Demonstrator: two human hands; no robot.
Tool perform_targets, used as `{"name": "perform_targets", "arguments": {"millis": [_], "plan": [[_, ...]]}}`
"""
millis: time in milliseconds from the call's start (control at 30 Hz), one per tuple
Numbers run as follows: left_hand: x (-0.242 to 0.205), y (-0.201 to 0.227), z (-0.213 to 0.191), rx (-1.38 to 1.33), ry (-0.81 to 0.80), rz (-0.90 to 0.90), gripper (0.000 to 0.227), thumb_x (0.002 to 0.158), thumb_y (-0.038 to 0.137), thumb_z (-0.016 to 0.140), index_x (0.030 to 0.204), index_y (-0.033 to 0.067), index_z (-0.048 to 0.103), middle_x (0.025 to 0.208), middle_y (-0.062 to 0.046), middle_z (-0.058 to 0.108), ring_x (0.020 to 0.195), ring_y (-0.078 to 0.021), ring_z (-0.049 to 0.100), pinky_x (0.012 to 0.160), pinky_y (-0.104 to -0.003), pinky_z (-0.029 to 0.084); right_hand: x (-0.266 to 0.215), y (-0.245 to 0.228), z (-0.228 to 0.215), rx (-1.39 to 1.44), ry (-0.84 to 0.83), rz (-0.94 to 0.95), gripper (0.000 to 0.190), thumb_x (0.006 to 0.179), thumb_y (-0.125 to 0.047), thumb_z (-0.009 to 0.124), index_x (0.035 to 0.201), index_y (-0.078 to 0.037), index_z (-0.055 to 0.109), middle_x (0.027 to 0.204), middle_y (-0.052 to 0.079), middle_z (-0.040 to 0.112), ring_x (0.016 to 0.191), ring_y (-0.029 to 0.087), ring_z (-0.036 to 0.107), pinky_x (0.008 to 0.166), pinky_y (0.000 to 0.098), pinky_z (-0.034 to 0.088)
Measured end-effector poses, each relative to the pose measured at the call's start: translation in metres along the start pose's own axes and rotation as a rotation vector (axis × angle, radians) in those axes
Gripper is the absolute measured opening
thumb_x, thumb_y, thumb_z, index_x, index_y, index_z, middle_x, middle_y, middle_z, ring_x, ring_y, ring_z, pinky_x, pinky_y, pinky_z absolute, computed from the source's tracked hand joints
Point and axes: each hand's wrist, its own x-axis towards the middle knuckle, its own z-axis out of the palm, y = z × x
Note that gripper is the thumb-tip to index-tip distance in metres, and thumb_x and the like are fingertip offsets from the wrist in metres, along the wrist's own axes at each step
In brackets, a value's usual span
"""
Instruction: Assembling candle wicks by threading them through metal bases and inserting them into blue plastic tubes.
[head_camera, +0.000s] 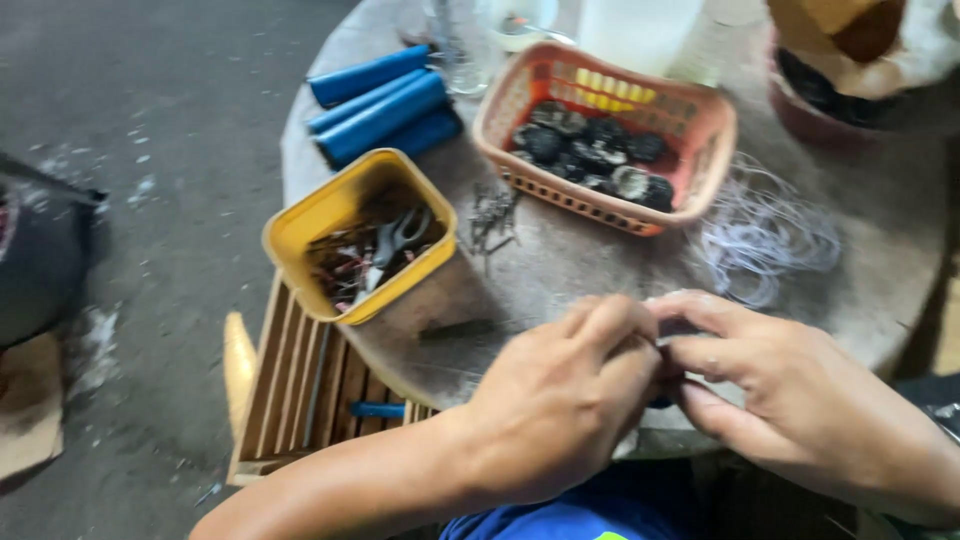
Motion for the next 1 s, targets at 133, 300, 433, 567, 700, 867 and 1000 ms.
{"name": "perform_targets", "arguments": {"millis": [133,300,433,567,700,867,1000], "plan": [[-0.005,0.001,-0.004,0.018,0.055,0.002,0.014,0.087,0.008,0.045,0.079,-0.0034,0.048,0.093,-0.016,0.044,0.08,-0.032,0.048,0.055,-0.04,0.043,-0.006,0.008,0.012,0.058,-0.018,-0.061,0.03,0.08,-0.028,0.042,0.094,-0.01,0.061,0.113,0.007,0.056,0.103,0.017,0.058,0.084,0.0286,0.042],[-0.012,0.002,0.0,-0.043,0.114,-0.027,0.01,0.087,0.008,0.045,0.084,-0.0012,0.048,0.095,-0.016,0.044,0.081,-0.0315,0.047,0.071,-0.038,0.043,-0.024,0.021,0.04,-0.143,0.221,-0.003,0.022,0.07,-0.025,0.058,0.088,-0.013,0.06,0.117,0.008,0.052,0.106,0.018,0.054,0.088,0.0273,0.039],[-0.021,0.0,0.002,-0.082,0.098,-0.027,0.009,0.086,0.01,0.047,0.09,0.002,0.047,0.101,-0.018,0.045,0.09,-0.034,0.051,0.08,-0.04,0.044,-0.025,0.012,0.042,-0.138,0.292,-0.009,0.012,0.073,-0.022,0.053,0.076,-0.015,0.062,0.111,0.008,0.055,0.108,0.016,0.053,0.088,0.026,0.039],[-0.025,-0.012,-0.019,-0.02,0.197,-0.082,0.011,0.088,0.015,0.047,0.095,0.0069,0.048,0.105,-0.014,0.049,0.093,-0.0286,0.055,0.079,-0.036,0.048,-0.029,0.014,0.039,-0.246,0.413,0.029,0.008,0.066,-0.024,0.06,0.072,-0.021,0.066,0.104,0.002,0.058,0.093,0.011,0.057,0.083,0.0245,0.04],[-0.025,-0.049,-0.059,0.169,0.419,-0.03,0.01,0.082,0.006,0.047,0.088,-0.0023,0.05,0.083,-0.017,0.053,0.078,-0.0277,0.053,0.071,-0.035,0.047,-0.035,0.011,0.038,-0.337,0.473,0.198,0.005,0.06,-0.028,0.067,0.061,-0.023,0.065,0.096,-0.005,0.057,0.084,0.009,0.054,0.061,0.0258,0.038],[-0.052,-0.126,-0.094,0.556,0.207,-0.504,0.007,0.083,0.015,0.055,0.083,0.0087,0.053,0.082,-0.006,0.055,0.064,-0.0201,0.056,0.05,-0.03,0.045,-0.041,0.028,0.036,-0.197,0.417,0.186,0.007,0.055,-0.028,0.068,0.056,-0.021,0.066,0.093,-0.004,0.058,0.068,0.006,0.054,0.044,0.0195,0.039],[-0.061,-0.173,-0.103,0.772,-0.322,-1.017,0.022,0.068,0.006,0.046,0.076,0.0152,0.064,0.083,-0.004,0.062,0.073,-0.0274,0.06,0.055,-0.038,0.048,-0.048,0.042,0.035,-0.264,0.362,0.227,0.007,0.053,-0.027,0.069,0.057,-0.021,0.067,0.096,-0.005,0.06,0.076,0.01,0.056,0.052,0.0218,0.046]]}}
